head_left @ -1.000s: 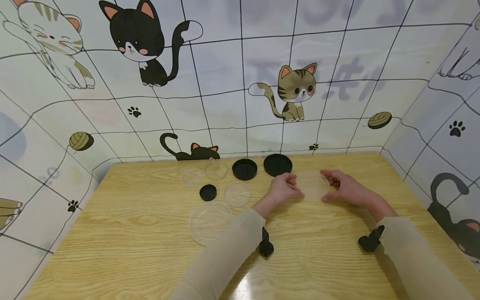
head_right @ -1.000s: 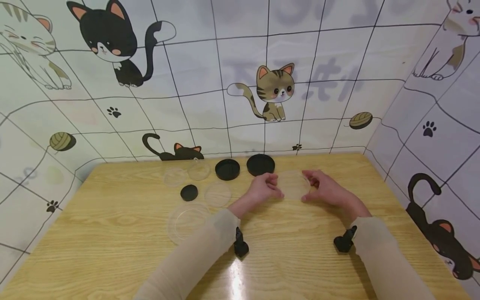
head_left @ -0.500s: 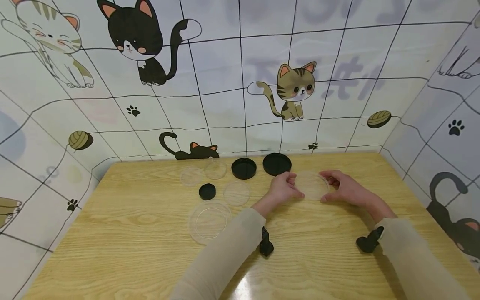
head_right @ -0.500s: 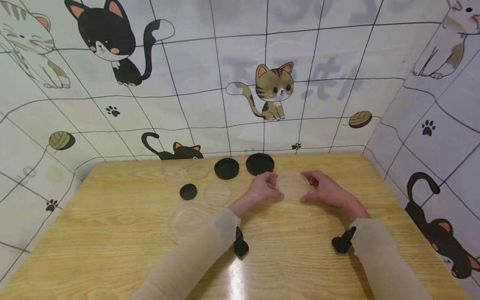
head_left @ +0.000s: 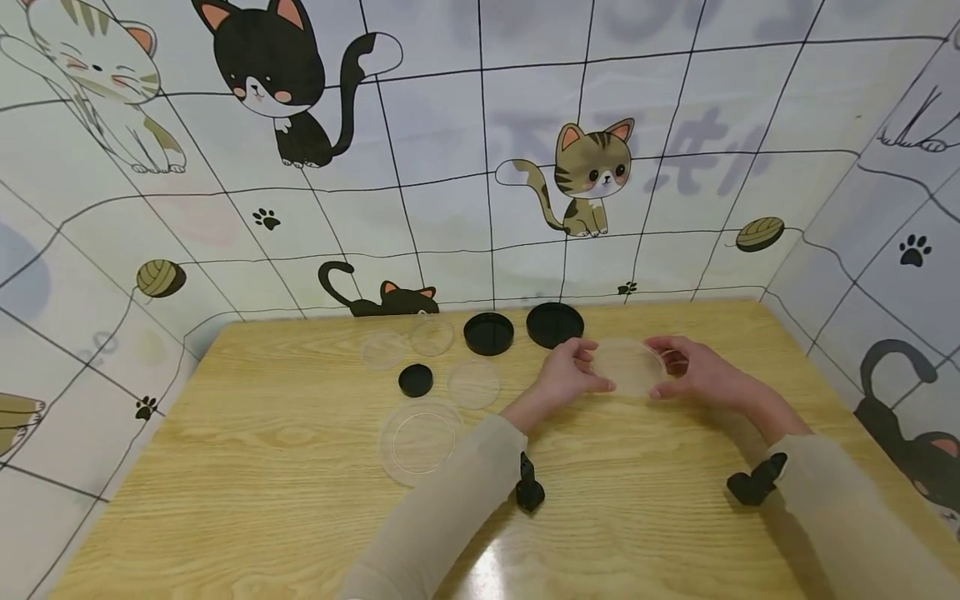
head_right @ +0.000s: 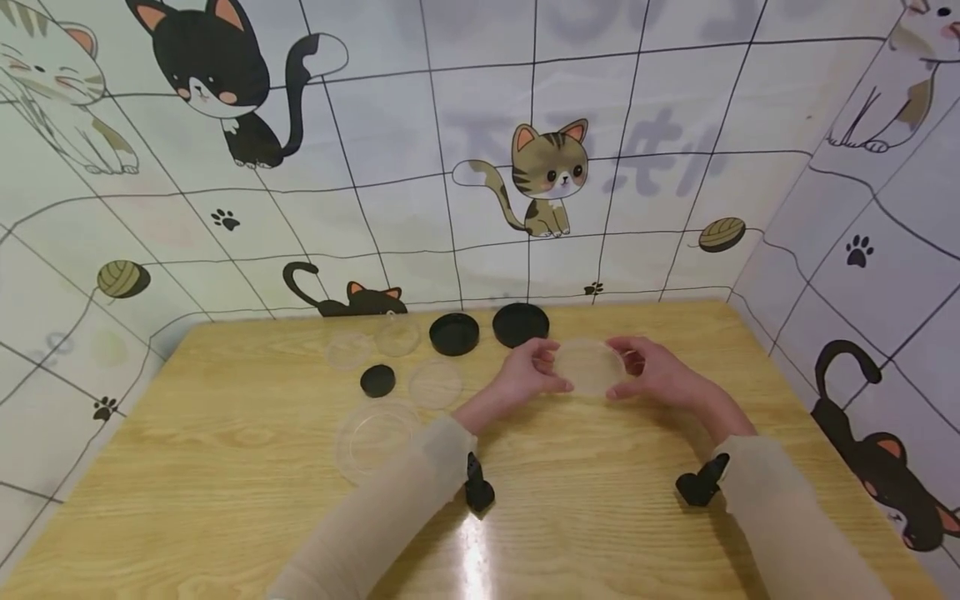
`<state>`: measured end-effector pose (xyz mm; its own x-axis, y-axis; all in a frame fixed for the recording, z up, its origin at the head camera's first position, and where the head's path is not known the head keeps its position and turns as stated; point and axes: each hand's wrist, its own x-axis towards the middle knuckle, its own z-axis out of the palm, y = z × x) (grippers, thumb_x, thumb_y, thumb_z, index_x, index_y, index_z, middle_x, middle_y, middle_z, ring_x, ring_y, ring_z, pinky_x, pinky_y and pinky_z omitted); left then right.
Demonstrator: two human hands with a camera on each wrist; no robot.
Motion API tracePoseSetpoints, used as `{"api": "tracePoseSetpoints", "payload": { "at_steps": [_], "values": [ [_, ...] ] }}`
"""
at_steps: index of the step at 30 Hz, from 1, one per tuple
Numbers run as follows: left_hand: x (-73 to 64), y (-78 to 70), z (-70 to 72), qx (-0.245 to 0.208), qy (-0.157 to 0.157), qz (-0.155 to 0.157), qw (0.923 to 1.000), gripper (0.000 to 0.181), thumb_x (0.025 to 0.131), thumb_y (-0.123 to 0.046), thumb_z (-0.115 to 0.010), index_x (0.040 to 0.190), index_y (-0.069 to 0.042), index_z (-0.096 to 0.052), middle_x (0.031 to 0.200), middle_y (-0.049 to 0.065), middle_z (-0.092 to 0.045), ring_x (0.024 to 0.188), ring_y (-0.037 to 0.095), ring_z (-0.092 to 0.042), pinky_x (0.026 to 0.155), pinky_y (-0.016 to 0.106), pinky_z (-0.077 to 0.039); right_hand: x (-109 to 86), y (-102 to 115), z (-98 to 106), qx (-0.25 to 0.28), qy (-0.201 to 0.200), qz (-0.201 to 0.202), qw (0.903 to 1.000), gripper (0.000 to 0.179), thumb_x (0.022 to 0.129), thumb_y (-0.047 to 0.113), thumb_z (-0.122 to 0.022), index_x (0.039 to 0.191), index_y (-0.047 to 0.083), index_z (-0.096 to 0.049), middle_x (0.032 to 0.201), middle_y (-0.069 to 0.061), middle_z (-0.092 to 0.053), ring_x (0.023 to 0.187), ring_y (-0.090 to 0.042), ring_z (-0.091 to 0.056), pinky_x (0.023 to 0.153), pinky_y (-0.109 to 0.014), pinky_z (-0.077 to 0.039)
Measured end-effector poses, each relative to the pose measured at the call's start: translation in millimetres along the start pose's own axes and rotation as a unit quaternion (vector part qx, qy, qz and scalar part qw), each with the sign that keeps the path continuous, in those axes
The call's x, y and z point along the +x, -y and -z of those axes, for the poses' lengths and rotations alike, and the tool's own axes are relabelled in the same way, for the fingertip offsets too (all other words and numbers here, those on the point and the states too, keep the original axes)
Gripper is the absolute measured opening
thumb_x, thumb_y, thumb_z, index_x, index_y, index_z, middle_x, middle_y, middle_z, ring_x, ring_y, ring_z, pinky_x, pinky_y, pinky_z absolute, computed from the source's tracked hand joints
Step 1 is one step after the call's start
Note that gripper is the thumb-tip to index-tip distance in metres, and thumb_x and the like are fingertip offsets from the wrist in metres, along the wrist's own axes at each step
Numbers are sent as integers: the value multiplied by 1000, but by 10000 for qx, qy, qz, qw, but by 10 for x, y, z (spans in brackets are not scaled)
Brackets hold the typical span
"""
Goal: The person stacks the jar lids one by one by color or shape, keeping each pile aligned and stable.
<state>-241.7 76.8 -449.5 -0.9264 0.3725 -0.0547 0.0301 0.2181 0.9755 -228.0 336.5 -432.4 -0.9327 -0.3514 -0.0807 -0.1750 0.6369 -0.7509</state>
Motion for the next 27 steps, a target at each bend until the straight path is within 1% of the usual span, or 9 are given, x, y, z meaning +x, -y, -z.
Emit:
{"api": "tracePoseSetpoints", "payload": {
  "at_steps": [4, 7, 10, 15, 18, 21, 24, 27],
  "values": [
    [-79, -5, 60, -204, 85, 46, 9997, 67, 80, -3, -88, 140, -3, -56, 119, 7, -58, 87, 11, -67, 71, 25, -55, -13, 70, -46, 153, -12, 48, 9999, 85, 82, 14, -89, 148, -9, -41, 135, -24, -51, 118, -37, -53, 91, -25, -50],
    [-161, -22, 114, -252, 102, 46, 9996, 68, 81, -3, -88, 141, -3, -55, 118, 7, -57, 85, 11, -68, 67, 26, -54, -27, 140, -78, 237, 12, 94, 9997, 86, 81, 13, -89, 148, -9, -41, 135, -24, -50, 117, -36, -52, 90, -28, -51],
    [-249, -63, 175, -222, 72, 5, 9997, 69, 81, -4, -88, 141, -3, -55, 121, 10, -57, 89, 10, -68, 69, 26, -54, -39, 223, -99, 359, 51, 133, 9993, 85, 81, 12, -89, 148, -8, -41, 135, -23, -48, 117, -35, -51, 89, -28, -51],
    [-399, -120, 289, -52, -52, -28, 10000, 70, 81, -8, -89, 142, -3, -55, 127, 13, -58, 93, 10, -66, 75, 27, -56, -51, 387, -147, 520, 54, 284, 9982, 83, 80, 10, -89, 146, -9, -43, 134, -24, -50, 114, -34, -51, 86, -22, -50],
    [-483, -117, 357, -55, -117, -9, 9999, 68, 81, -8, -89, 140, -4, -56, 124, 11, -58, 93, 10, -66, 75, 27, -56, -52, 488, -197, 524, 60, 387, 9979, 82, 79, 10, -89, 145, -10, -45, 134, -24, -51, 112, -34, -52, 87, -22, -50],
    [-559, -121, 409, -99, -203, 30, 9997, 65, 80, -6, -89, 137, -6, -58, 119, 5, -58, 92, 10, -65, 75, 27, -56, -44, 558, -242, 468, 95, 467, 9978, 82, 79, 12, -90, 145, -9, -46, 133, -22, -52, 112, -32, -52, 89, -24, -50],
    [-622, -140, 449, -99, -271, -9, 9996, 63, 79, -6, -89, 135, -7, -59, 115, 2, -58, 91, 10, -64, 73, 27, -56, -32, 603, -271, 398, 89, 554, 9976, 82, 78, 13, -91, 145, -9, -47, 132, -21, -53, 111, -30, -52, 89, -24, -50],
    [-676, -152, 489, -95, -312, -95, 9994, 64, 79, -5, -89, 136, -7, -60, 116, 2, -57, 88, 9, -64, 71, 26, -56, -13, 635, -302, 427, 49, 619, 9972, 83, 76, 11, -92, 144, -9, -48, 131, -20, -54, 110, -30, -53, 89, -24, -50]
  ]
}}
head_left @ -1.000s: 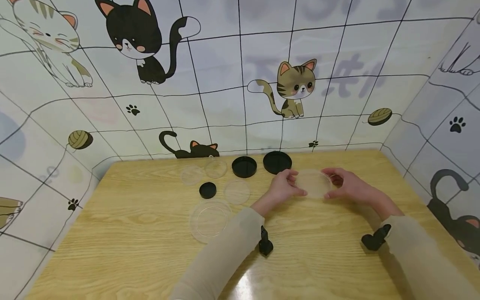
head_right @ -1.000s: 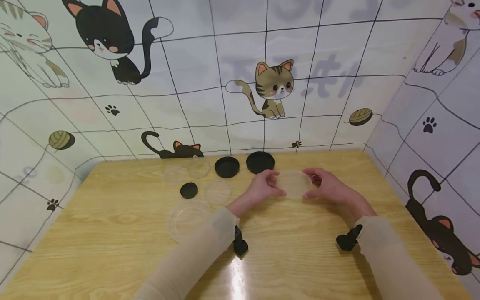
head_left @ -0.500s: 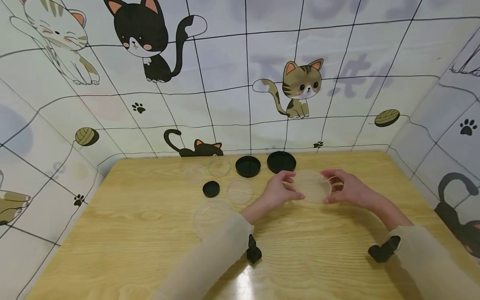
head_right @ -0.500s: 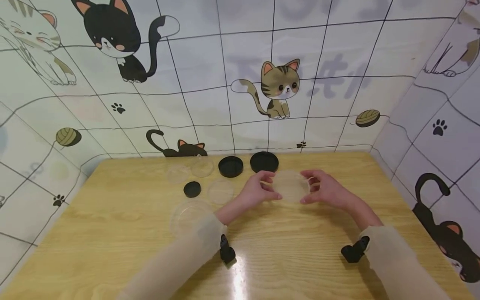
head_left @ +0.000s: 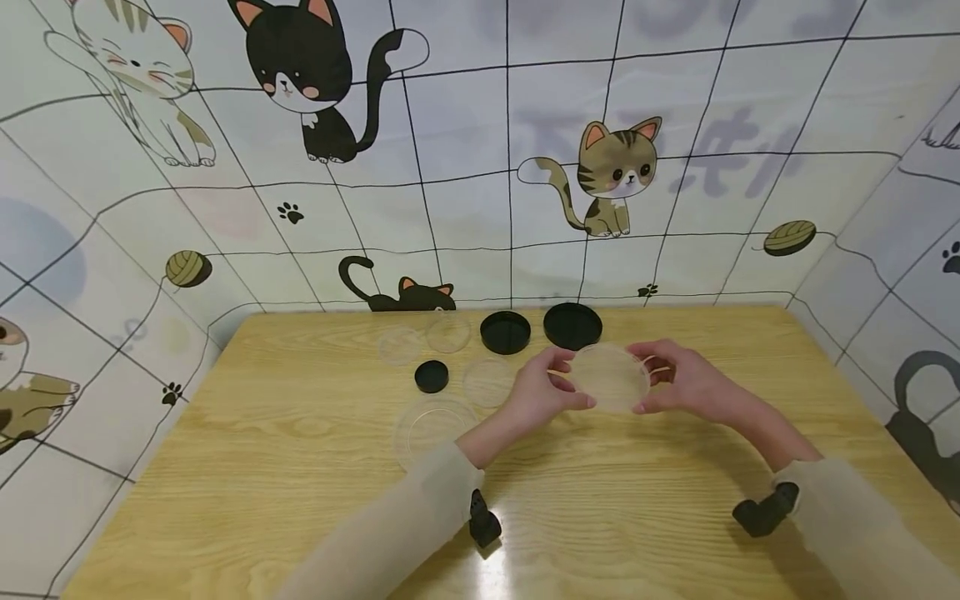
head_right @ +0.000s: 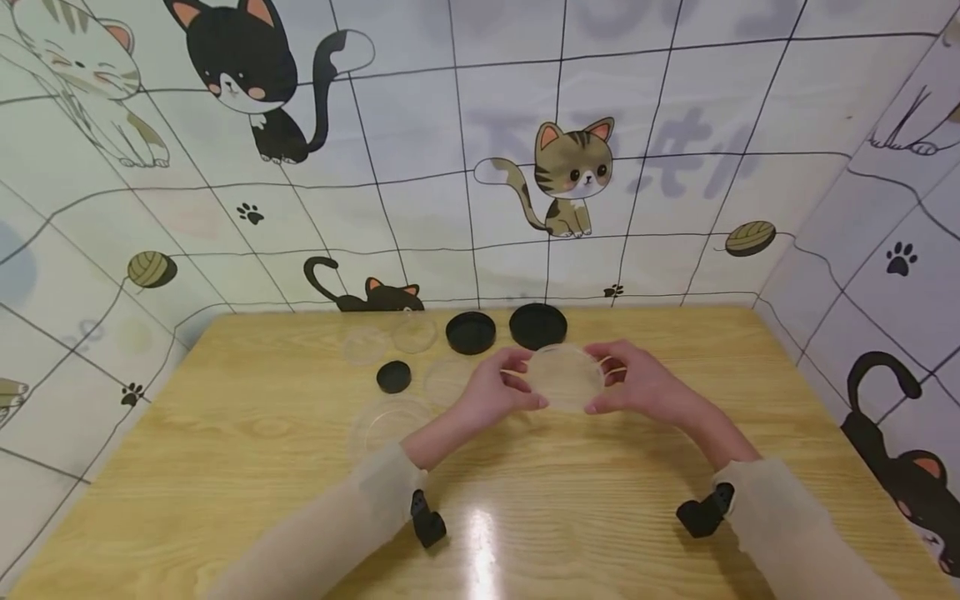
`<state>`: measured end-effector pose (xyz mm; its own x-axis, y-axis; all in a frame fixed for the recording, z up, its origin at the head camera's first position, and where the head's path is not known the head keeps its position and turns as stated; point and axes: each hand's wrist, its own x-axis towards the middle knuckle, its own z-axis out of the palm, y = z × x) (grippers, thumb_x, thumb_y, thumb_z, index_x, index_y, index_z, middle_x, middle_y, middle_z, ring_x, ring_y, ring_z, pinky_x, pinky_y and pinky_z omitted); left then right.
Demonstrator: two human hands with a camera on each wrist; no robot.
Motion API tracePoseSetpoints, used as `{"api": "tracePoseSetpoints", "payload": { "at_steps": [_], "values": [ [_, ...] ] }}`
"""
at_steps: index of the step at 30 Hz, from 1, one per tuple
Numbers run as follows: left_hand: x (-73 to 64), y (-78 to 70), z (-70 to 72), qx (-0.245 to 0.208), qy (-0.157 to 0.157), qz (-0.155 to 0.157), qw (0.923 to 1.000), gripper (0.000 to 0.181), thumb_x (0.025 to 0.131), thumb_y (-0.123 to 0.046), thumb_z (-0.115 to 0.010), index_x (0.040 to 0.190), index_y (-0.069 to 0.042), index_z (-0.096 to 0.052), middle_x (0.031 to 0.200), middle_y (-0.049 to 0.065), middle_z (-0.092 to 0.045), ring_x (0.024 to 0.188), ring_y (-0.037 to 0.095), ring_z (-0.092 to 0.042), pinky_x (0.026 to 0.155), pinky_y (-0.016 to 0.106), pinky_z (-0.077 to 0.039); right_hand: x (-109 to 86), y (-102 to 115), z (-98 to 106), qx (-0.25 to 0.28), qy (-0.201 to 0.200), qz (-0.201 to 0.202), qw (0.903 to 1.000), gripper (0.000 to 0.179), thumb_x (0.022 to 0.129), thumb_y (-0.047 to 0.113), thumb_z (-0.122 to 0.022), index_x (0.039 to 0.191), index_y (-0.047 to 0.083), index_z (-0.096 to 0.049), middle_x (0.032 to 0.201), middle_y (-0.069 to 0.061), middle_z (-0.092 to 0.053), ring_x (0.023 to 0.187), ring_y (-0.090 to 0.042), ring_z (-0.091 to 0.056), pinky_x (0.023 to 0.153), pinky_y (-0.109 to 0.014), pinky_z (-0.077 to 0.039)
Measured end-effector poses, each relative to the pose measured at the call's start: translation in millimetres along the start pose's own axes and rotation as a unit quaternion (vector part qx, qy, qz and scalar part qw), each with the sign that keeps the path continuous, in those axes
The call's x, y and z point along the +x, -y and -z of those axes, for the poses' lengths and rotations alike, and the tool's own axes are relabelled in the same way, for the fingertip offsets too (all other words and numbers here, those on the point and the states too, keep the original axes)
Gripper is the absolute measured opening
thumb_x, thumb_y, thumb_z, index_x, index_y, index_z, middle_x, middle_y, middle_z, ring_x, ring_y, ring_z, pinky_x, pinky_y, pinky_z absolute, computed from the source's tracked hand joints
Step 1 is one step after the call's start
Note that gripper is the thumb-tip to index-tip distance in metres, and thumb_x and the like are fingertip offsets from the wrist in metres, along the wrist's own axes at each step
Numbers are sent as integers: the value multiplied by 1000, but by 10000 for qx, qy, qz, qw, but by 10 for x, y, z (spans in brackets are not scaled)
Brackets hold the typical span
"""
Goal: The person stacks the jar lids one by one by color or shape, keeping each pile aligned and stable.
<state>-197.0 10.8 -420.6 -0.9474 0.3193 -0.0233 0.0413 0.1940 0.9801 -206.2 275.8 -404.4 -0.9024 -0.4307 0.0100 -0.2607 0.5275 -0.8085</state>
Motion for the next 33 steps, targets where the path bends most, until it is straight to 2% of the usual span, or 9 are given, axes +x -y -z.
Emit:
{"api": "tracePoseSetpoints", "payload": {
  "at_steps": [8, 14, 19, 27, 33],
  "values": [
    [-146, -7, 148, -40, -146, 26, 9999, 65, 78, -7, -90, 136, -8, -61, 115, 3, -58, 85, 10, -63, 69, 25, -55, 49, 128, -104, -56, 54, 124, 9999, 83, 75, 13, -93, 142, -9, -50, 129, -19, -56, 108, -28, -54, 90, -27, -51],
    [-297, -8, 311, -131, -205, 87, 9997, 68, 78, -5, -89, 138, -4, -58, 122, 14, -58, 88, 15, -63, 69, 27, -55, 99, 259, -237, -10, 69, 283, 9996, 81, 73, 10, -94, 140, -11, -52, 129, -22, -57, 106, -29, -55, 90, -26, -50],
    [-447, 47, 457, -48, -187, 44, 9998, 68, 78, -4, -89, 138, -1, -57, 122, 17, -57, 90, 17, -63, 69, 26, -55, 135, 330, -394, 59, 92, 482, 9988, 82, 71, 8, -95, 138, -11, -54, 128, -24, -56, 106, -32, -56, 90, -28, -52],
    [-692, 178, 702, 29, -231, 32, 9997, 66, 79, -4, -88, 137, 1, -56, 120, 21, -55, 90, 20, -63, 68, 27, -54, 217, 436, -694, -116, 263, 733, 9969, 83, 71, 13, -96, 138, -9, -55, 120, -20, -55, 103, -33, -55, 93, -41, -52],
    [-849, 236, 858, 27, -296, 34, 9996, 66, 79, -2, -87, 136, 3, -54, 119, 21, -52, 90, 21, -62, 72, 28, -56, 270, 503, -915, -170, 286, 781, 9964, 84, 69, 16, -97, 138, -8, -55, 120, -18, -55, 101, -26, -54, 91, -37, -53]
  ]
}}
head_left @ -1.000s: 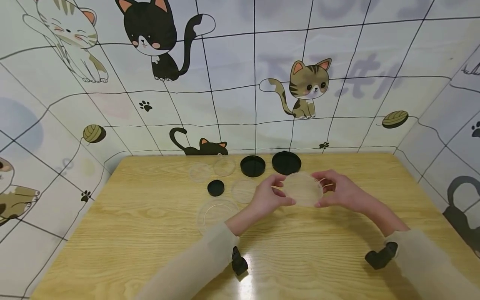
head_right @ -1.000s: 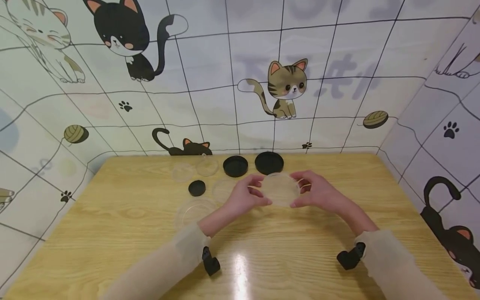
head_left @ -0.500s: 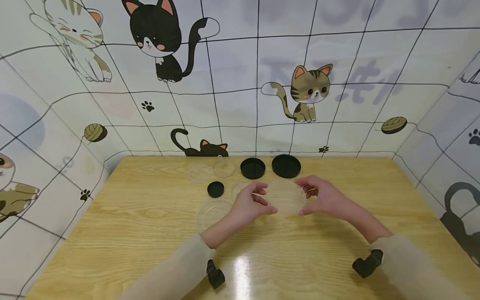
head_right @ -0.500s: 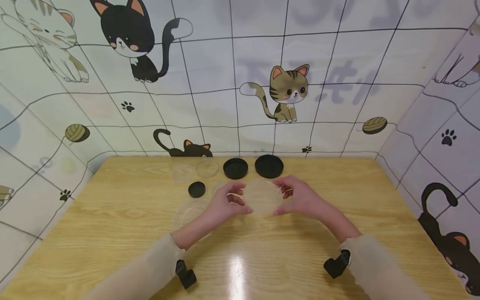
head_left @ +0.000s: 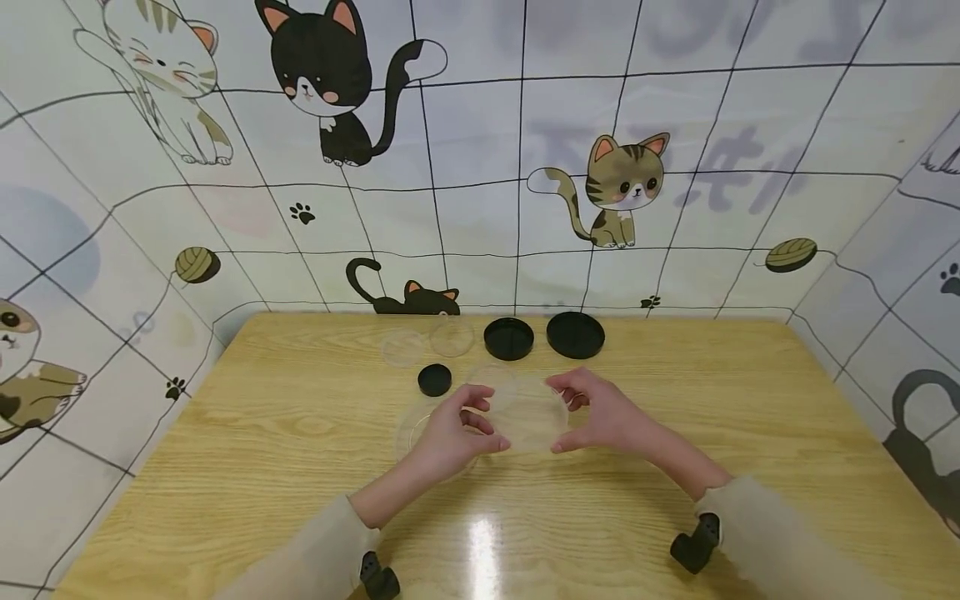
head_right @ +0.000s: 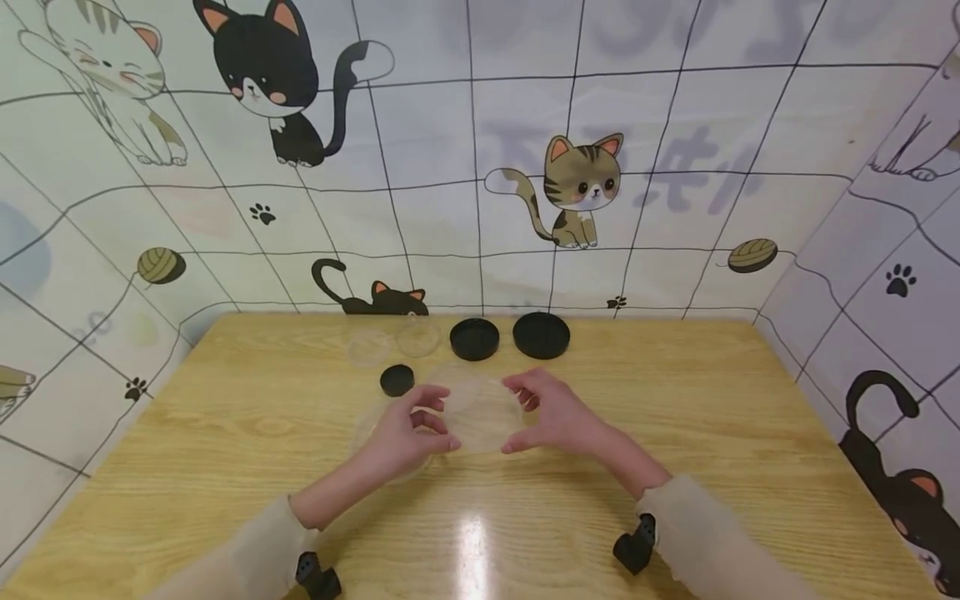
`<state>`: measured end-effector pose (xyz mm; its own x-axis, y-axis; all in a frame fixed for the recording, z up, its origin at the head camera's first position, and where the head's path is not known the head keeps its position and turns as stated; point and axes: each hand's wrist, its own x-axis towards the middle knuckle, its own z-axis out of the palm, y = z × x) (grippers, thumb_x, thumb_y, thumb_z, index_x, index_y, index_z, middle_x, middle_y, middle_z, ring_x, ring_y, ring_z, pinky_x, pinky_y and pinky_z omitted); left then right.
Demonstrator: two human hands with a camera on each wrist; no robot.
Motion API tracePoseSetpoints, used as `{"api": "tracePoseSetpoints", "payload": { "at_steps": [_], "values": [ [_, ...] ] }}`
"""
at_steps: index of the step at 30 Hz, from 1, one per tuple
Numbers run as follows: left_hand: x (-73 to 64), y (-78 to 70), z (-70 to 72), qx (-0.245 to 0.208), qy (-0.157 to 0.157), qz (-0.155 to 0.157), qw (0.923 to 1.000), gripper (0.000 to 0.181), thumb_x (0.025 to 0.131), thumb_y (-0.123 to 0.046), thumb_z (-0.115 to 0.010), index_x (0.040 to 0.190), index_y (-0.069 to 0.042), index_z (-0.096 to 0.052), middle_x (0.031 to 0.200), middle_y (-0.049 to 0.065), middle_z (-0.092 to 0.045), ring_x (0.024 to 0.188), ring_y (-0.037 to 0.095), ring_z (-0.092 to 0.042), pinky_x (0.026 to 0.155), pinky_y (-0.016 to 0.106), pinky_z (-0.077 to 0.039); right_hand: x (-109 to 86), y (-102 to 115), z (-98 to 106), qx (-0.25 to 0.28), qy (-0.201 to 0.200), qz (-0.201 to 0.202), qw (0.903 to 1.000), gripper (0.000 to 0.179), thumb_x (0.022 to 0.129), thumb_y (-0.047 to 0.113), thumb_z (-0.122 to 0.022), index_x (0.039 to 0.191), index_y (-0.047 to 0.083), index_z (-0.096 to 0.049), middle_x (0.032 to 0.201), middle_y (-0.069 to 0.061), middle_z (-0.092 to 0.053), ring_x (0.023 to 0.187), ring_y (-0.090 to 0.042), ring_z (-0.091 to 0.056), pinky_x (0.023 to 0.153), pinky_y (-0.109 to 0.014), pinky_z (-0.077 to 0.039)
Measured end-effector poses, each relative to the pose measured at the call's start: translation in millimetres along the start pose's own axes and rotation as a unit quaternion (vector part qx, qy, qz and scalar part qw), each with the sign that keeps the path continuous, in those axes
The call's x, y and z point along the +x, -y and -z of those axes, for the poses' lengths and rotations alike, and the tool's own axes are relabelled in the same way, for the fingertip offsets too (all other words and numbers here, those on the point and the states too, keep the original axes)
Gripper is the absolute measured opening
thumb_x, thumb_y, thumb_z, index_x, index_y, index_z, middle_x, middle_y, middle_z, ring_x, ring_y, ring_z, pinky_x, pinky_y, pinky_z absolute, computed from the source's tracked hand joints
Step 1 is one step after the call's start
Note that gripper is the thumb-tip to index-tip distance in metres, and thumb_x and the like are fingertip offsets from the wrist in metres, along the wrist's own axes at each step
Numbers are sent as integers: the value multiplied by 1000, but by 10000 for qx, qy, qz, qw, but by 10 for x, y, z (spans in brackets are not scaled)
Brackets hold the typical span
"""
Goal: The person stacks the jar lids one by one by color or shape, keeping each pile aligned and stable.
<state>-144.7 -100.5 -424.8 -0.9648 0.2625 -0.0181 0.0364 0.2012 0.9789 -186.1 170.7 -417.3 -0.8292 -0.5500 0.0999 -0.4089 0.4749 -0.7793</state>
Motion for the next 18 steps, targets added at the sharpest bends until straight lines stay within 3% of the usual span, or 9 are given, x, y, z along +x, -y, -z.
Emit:
{"api": "tracePoseSetpoints", "payload": {
  "at_steps": [11, 18],
  "values": [
    [-222, 48, 344, -48, -237, 154, 9996, 67, 77, 3, -86, 136, 5, -54, 119, 22, -52, 90, 24, -64, 72, 25, -55, 209, 161, -362, 216, 107, -22, 9997, 86, 69, 18, -98, 140, -4, -56, 117, -14, -55, 97, -21, -53, 86, -33, -52],
    [-326, 82, 516, -43, -451, 421, 9981, 68, 78, 2, -86, 137, 2, -54, 120, 21, -53, 92, 25, -65, 71, 25, -55, 331, 291, -508, 322, 204, -46, 9993, 85, 70, 17, -97, 141, -2, -56, 120, -15, -55, 95, -21, -53, 84, -32, -50]
  ]
}}
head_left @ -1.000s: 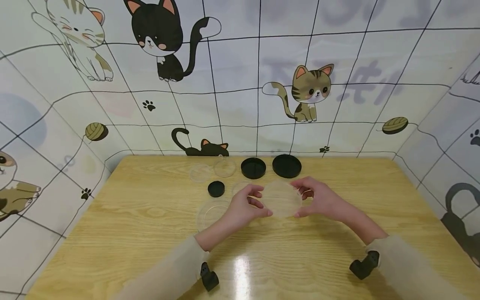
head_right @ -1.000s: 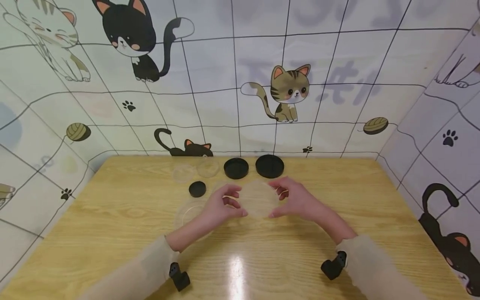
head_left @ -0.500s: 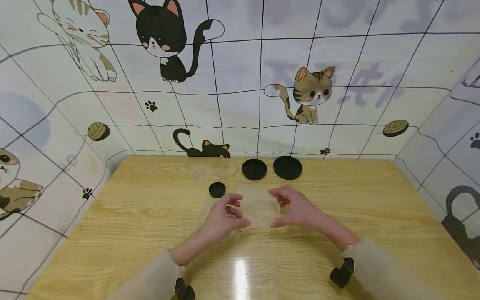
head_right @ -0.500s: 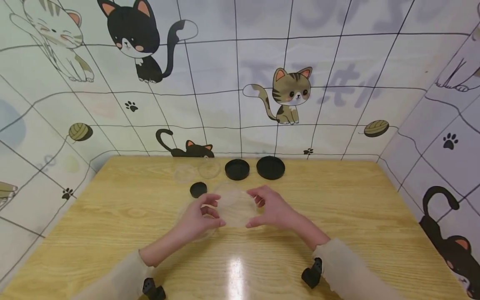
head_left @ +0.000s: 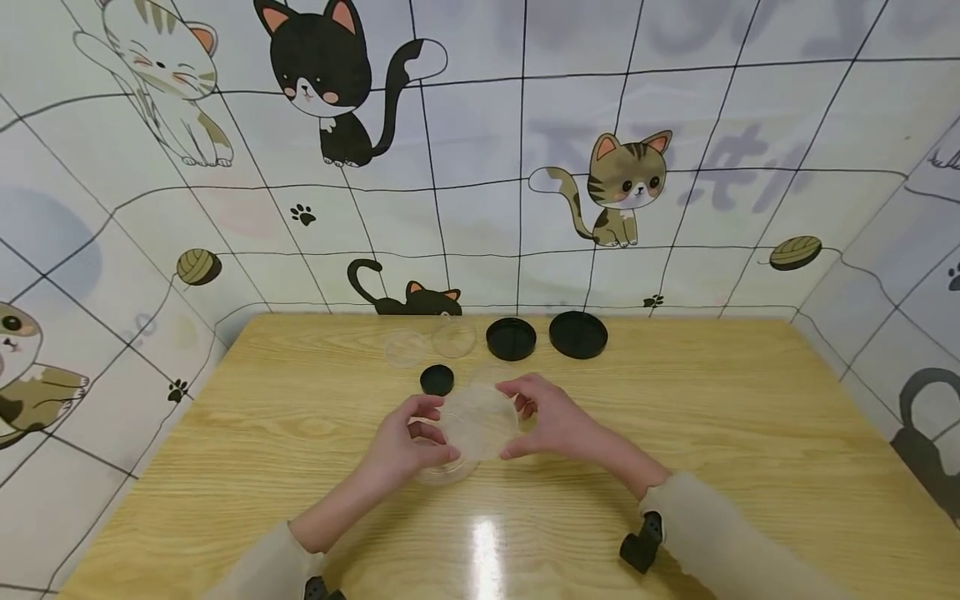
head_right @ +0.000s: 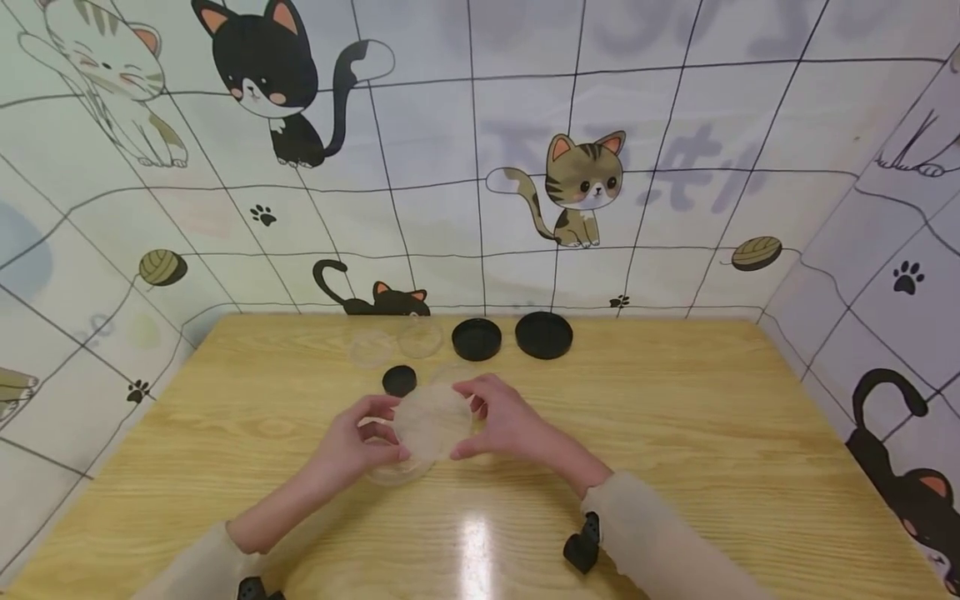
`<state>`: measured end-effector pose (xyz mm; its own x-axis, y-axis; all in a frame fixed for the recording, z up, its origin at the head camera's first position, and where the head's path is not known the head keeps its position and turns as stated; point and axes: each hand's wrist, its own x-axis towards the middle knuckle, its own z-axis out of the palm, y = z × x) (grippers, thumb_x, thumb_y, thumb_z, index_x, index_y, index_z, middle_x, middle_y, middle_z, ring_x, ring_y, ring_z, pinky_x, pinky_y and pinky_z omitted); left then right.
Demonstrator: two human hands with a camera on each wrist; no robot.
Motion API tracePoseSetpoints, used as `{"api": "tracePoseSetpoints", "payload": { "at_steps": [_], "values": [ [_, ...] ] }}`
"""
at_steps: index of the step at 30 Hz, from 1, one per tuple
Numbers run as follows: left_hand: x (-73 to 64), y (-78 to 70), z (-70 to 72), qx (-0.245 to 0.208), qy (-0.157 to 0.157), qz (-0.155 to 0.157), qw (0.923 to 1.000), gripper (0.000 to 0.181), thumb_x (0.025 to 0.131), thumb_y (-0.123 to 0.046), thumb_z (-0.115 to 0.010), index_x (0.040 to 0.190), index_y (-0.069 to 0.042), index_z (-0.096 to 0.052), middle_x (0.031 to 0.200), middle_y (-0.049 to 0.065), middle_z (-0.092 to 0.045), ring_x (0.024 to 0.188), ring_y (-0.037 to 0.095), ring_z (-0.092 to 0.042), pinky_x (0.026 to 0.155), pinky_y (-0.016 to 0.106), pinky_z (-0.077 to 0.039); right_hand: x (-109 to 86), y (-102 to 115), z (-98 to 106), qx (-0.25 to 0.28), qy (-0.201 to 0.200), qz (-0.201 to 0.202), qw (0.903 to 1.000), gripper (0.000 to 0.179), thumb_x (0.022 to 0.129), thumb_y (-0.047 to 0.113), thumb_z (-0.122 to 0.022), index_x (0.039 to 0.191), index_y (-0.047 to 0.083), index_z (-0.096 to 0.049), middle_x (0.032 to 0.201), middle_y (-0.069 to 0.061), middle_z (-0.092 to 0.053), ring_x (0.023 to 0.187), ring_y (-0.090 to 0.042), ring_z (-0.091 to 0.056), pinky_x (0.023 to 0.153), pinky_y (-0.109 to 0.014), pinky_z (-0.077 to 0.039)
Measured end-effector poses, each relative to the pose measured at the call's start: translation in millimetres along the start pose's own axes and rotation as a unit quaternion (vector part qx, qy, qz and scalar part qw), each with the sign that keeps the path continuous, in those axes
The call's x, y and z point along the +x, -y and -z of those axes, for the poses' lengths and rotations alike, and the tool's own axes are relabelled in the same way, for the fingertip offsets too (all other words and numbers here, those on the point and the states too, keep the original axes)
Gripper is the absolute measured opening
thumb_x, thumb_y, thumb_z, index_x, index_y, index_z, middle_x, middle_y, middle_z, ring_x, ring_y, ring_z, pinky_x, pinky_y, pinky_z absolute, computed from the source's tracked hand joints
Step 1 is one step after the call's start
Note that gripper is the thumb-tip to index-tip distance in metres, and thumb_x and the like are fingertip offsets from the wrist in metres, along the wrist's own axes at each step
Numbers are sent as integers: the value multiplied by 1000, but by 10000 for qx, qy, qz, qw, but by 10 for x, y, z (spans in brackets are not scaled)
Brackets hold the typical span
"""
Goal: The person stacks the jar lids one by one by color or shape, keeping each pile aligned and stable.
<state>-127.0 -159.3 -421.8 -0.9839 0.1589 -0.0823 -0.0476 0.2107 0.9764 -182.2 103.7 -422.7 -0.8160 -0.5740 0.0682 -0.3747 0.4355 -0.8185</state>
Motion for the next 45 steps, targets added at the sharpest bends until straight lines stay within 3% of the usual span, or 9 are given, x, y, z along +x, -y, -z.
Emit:
{"api": "tracePoseSetpoints", "payload": {
  "at_steps": [7, 16, 28, 45],
  "values": [
    [-106, 49, 251, 178, -98, 109, 9997, 68, 77, 3, -86, 138, 3, -55, 121, 21, -53, 91, 25, -64, 69, 25, -55, 140, 119, -215, -9, 83, 137, 9999, 83, 70, 19, -97, 140, -2, -58, 112, -9, -54, 87, -19, -49, 71, -26, -45],
    [-125, 78, 444, 422, -65, 214, 9989, 69, 78, 1, -87, 137, 5, -53, 123, 21, -53, 89, 24, -61, 64, 25, -51, 267, 220, -366, 2, 174, -86, 9998, 85, 71, 21, -97, 143, 0, -57, 110, -9, -53, 88, -18, -48, 71, -28, -45],
    [-124, 133, 451, 576, -138, 378, 9975, 69, 75, 7, -86, 136, 7, -54, 119, 19, -53, 84, 22, -61, 64, 24, -52, 320, 247, -415, -284, 426, -286, 9983, 86, 72, 22, -96, 145, 0, -55, 109, -5, -51, 86, -17, -49, 72, -29, -45],
    [-140, 196, 431, 633, -221, 444, 9968, 68, 75, 7, -86, 135, 8, -54, 119, 20, -53, 81, 22, -63, 64, 23, -52, 316, 163, -487, -310, 402, -75, 9987, 83, 73, 19, -95, 144, 1, -56, 109, -3, -53, 87, -15, -48, 72, -27, -45]
  ]
}}
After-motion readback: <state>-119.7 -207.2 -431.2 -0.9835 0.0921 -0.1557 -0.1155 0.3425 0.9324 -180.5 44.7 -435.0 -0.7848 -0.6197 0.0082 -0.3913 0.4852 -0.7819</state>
